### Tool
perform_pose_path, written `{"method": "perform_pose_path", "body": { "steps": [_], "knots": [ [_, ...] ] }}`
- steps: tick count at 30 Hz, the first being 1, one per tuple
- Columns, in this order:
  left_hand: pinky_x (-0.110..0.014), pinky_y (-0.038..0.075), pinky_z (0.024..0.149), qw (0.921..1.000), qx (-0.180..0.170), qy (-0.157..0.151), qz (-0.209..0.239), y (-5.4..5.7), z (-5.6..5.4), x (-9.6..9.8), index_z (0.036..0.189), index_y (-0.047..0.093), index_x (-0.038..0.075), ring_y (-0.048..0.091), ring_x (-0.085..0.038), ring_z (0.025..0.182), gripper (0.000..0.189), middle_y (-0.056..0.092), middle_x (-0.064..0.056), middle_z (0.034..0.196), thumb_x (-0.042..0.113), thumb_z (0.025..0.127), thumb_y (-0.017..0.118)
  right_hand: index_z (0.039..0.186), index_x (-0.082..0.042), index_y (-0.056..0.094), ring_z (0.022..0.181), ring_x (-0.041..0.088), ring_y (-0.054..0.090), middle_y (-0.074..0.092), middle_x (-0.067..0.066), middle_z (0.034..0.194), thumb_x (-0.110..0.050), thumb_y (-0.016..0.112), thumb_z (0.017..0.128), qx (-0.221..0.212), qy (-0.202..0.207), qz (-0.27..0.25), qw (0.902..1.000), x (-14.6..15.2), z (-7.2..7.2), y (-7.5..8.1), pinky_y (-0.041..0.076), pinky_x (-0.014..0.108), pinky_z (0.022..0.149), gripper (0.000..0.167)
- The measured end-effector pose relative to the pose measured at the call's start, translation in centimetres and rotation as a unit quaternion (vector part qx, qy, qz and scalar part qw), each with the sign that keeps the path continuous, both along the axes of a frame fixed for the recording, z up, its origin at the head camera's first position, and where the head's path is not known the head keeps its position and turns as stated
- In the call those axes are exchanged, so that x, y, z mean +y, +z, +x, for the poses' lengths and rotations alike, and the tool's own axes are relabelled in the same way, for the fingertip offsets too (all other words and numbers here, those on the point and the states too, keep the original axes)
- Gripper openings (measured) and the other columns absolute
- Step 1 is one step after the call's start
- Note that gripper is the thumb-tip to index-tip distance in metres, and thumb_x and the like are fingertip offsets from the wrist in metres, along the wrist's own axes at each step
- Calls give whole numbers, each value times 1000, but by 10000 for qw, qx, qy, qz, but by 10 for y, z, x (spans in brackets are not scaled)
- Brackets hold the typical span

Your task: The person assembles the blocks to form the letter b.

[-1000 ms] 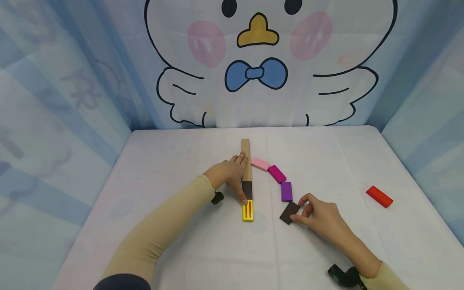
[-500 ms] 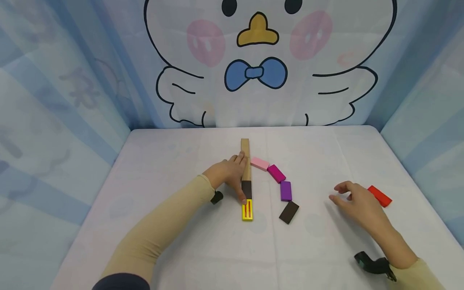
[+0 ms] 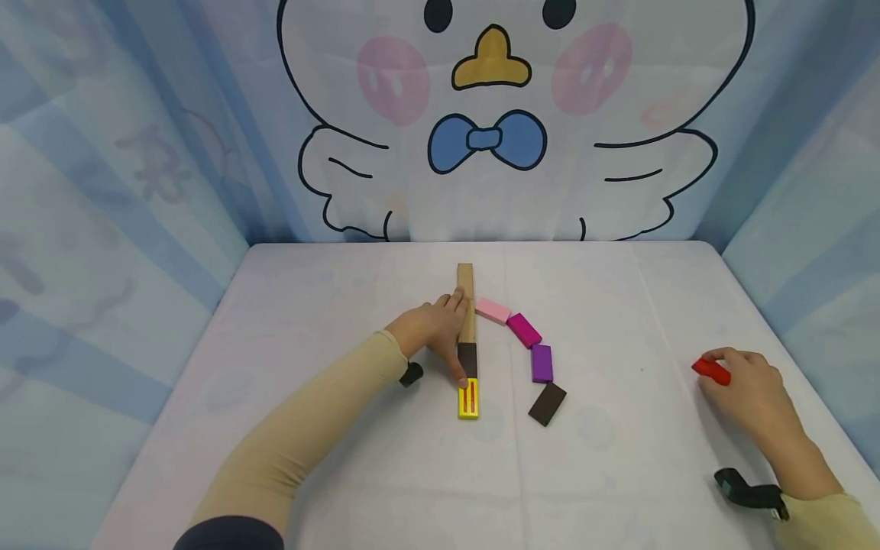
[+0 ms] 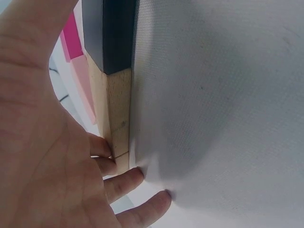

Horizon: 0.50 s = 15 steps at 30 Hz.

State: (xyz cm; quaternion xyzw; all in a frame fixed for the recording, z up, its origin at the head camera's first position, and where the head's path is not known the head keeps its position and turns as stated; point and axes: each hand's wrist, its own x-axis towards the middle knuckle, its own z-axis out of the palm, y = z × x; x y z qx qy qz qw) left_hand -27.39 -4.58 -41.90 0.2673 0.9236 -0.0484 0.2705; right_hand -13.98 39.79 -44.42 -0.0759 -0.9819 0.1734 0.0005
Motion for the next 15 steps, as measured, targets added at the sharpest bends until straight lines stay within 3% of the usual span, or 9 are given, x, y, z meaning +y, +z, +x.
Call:
{"method": "perform_pose_path", "body": {
  "steps": [7,15],
  "knots": [
    [-53,24,127,10000,13,-2,-27,1,1,0,165,-3,3,8,-35,161,156,-12,-18,173,80,61,83,128,13,48,95,53,52,51,43,118,-4,65,94,-144,159,-47,9998,7,-1,0,50,60,71,42],
    [-53,24,126,10000,7,-30,-39,1,1,1,165,-3,2,7,-36,161,157,-13,-18,173,81,61,83,128,12,52,98,53,53,55,42,119,-5,70,92,-75,257,-86,9996,-3,2,1,52,63,75,43]
  ]
}}
